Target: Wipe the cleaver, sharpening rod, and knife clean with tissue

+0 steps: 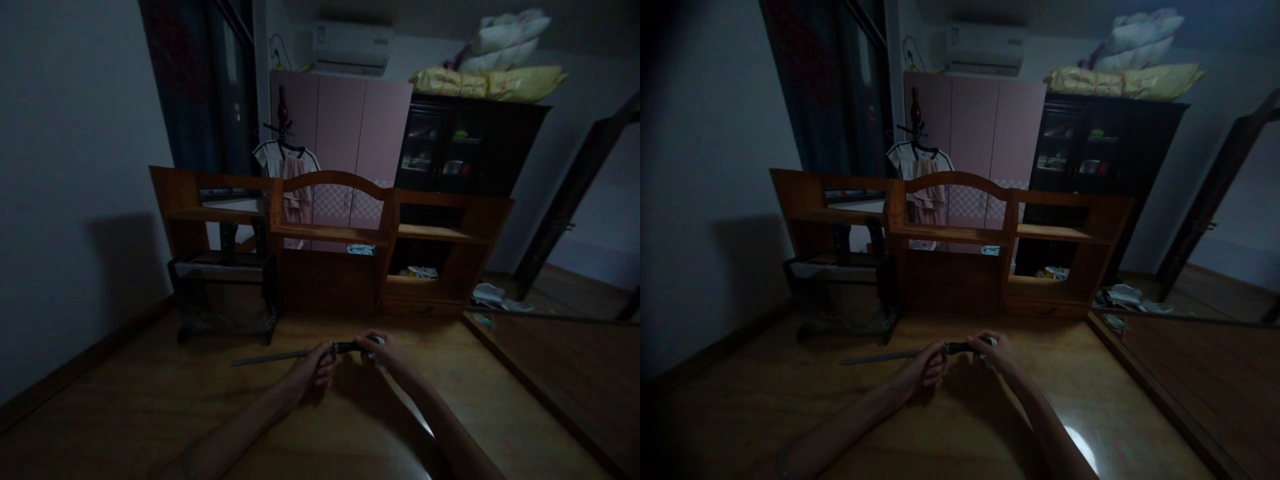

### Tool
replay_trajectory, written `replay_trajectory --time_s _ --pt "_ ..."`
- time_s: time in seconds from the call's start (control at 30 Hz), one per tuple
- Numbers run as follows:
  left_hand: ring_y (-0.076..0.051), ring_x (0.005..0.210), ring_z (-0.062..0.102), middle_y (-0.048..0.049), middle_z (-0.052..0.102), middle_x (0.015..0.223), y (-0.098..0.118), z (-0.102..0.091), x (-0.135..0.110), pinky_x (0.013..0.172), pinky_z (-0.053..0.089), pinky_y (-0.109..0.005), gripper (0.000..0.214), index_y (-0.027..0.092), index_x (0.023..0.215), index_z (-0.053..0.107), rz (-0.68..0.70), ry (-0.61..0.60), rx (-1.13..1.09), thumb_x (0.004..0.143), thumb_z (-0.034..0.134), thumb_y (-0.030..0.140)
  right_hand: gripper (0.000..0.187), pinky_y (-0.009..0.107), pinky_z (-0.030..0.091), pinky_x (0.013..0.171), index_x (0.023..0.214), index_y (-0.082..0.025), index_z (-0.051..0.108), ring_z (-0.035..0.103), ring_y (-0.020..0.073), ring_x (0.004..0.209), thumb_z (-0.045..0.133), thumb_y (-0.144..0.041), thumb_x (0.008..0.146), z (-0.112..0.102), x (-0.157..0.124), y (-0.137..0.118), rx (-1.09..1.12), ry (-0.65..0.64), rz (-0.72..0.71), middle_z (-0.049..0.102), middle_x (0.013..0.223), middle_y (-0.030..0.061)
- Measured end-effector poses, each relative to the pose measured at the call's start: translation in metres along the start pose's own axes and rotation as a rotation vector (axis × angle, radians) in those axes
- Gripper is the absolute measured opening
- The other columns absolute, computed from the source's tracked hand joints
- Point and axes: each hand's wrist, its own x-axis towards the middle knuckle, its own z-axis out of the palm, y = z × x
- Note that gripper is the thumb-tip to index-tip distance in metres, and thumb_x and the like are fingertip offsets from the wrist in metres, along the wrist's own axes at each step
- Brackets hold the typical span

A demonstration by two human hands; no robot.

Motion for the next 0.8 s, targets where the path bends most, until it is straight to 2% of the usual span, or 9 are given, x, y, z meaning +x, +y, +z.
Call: replay_trajectory --time_s 0.1,0.2,0.37,0.43,0.5,0.6,0.67,0.73,0.8 --pt "-0.005 0.035 0.021 0.0112 0.022 0.043 0.002 -0.003 0.001 0.044 0.033 -0.022 0.059 0.022 0.053 0.027 -0.017 -0.010 0.007 0.073 0.060 0.067 0.037 0.026 0.045 0.051 0.081 -0.016 0.063 0.060 0.0169 0.052 0.070 -0.051 0.071 0.003 0.000 0.002 0.129 -0.058 -0.066 0.066 0.062 0.0032" --pt "-0.005 0.035 0.021 0.0101 0.025 0.042 0.007 -0.003 -0.001 0.047 0.036 -0.023 0.060 0.021 0.052 0.030 -0.008 -0.024 0.011 0.073 0.057 0.070 0.036 0.027 0.046 0.051 0.077 -0.016 0.062 0.060 0.0169 0.050 0.072 -0.050 0.069 0.006 -0.001 0.002 0.166 -0.031 -0.096 0.066 0.059 0.0031" --pt "-0.008 0.039 0.033 0.0042 0.039 0.045 0.014 0.009 -0.021 0.046 0.033 -0.023 0.068 0.016 0.063 0.054 -0.047 -0.159 0.197 0.074 0.038 0.081 0.036 0.027 0.047 0.049 0.076 -0.015 0.062 0.059 0.0162 0.047 0.073 -0.048 0.069 0.004 -0.003 0.000 0.222 0.003 -0.148 0.065 0.057 0.0028" --pt "-0.009 0.037 0.033 -0.0009 0.048 0.048 0.017 0.024 -0.041 0.040 0.025 -0.023 0.074 0.014 0.071 0.062 -0.098 -0.250 0.442 0.077 0.030 0.081 0.037 0.026 0.046 0.046 0.076 -0.015 0.062 0.058 0.0159 0.046 0.073 -0.049 0.069 0.003 -0.004 -0.002 0.235 0.024 -0.164 0.065 0.057 0.0029" --pt "-0.011 0.043 0.043 -0.0059 0.061 0.062 0.021 0.044 -0.065 0.043 0.029 -0.023 0.061 0.015 0.082 0.065 0.035 -0.247 0.740 0.084 0.038 0.069 0.038 0.025 0.045 0.044 0.076 -0.015 0.061 0.058 0.0157 0.044 0.073 -0.050 0.069 0.004 -0.005 -0.003 0.233 0.042 -0.168 0.064 0.055 0.0025" --pt "-0.020 0.083 0.061 -0.0076 0.065 0.103 0.036 0.075 -0.092 0.067 0.045 -0.028 0.031 0.023 0.107 0.062 0.451 0.026 1.310 0.087 0.055 0.046 0.039 0.024 0.044 0.042 0.076 -0.015 0.062 0.057 0.0148 0.042 0.074 -0.051 0.067 0.008 -0.006 -0.003 0.239 0.048 -0.162 0.063 0.052 0.0012" --pt "-0.025 0.105 0.058 -0.0098 0.053 0.129 0.048 0.088 -0.096 0.083 0.045 -0.034 0.039 0.026 0.128 0.050 0.595 0.133 1.672 0.090 0.050 0.027 0.041 0.025 0.046 0.043 0.077 -0.015 0.063 0.057 0.0144 0.042 0.075 -0.052 0.066 0.013 -0.008 -0.002 0.253 0.026 -0.172 0.063 0.053 0.0010" --pt "-0.026 0.101 0.061 -0.0129 0.051 0.132 0.056 0.092 -0.089 0.079 0.047 -0.034 0.047 0.022 0.134 0.045 0.542 0.218 1.966 0.088 0.047 0.013 0.043 0.025 0.046 0.044 0.077 -0.014 0.064 0.057 0.0147 0.043 0.075 -0.054 0.065 0.018 -0.010 -0.002 0.263 -0.008 -0.184 0.064 0.054 0.0013" --pt "-0.026 0.091 0.064 -0.0140 0.059 0.119 0.059 0.089 -0.077 0.070 0.047 -0.032 0.045 0.018 0.130 0.049 0.417 0.240 2.153 0.086 0.045 0.008 0.044 0.026 0.046 0.044 0.078 -0.014 0.064 0.058 0.0155 0.043 0.074 -0.054 0.065 0.021 -0.014 -0.004 0.269 -0.041 -0.189 0.064 0.054 0.0015"
